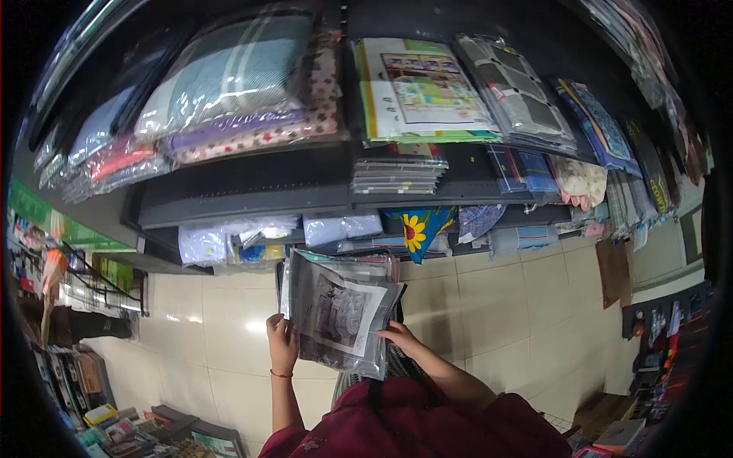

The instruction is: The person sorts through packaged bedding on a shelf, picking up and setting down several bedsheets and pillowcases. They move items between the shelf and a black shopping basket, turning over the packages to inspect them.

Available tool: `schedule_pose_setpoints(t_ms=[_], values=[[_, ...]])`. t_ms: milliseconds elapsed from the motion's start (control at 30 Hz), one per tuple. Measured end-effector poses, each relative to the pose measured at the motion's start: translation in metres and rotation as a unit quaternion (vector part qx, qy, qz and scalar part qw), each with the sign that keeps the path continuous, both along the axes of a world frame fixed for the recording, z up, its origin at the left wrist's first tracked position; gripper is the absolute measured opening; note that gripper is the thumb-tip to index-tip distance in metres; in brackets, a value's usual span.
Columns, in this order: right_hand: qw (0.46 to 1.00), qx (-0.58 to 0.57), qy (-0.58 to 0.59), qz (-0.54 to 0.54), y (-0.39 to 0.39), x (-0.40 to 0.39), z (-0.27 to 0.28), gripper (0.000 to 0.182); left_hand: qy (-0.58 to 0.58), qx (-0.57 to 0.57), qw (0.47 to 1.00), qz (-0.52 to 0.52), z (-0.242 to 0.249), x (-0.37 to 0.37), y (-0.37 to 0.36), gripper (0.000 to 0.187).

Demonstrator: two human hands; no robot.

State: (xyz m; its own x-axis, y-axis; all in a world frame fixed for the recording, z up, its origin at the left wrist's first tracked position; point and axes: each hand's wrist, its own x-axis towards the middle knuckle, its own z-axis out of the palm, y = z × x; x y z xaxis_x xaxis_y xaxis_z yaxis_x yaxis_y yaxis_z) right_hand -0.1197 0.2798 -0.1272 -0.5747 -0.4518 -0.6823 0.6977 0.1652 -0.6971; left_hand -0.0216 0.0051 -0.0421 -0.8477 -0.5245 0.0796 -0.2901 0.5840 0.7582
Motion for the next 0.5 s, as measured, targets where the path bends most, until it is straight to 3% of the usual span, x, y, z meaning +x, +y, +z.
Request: schedule_pose_setpoints(t_ms=[167,367,433,500], values=[[0.999,-0.037,-0.007,-0.015,0.001,-0.014,0.005,0.019,0.023,-0.097,0.995,0.016,0.055,-0.03,0.0,0.018],[0.978,-0.193,-0.05,-0.065,-0.05,-0.033,0.032,0.012,0.057,-0.282,0.956,0.057,0.111,-0.096,-0.037,0.013],[0.973,-0.21,-0.03,-0.096,-0.066,-0.037,0.048,0.012,0.069,-0.335,0.937,0.069,0.111,-0.124,-0.061,0.011],[0.969,-0.218,-0.003,-0.118,-0.09,-0.047,0.055,0.013,0.112,-0.318,0.935,0.11,0.095,-0.158,-0.092,0.012]])
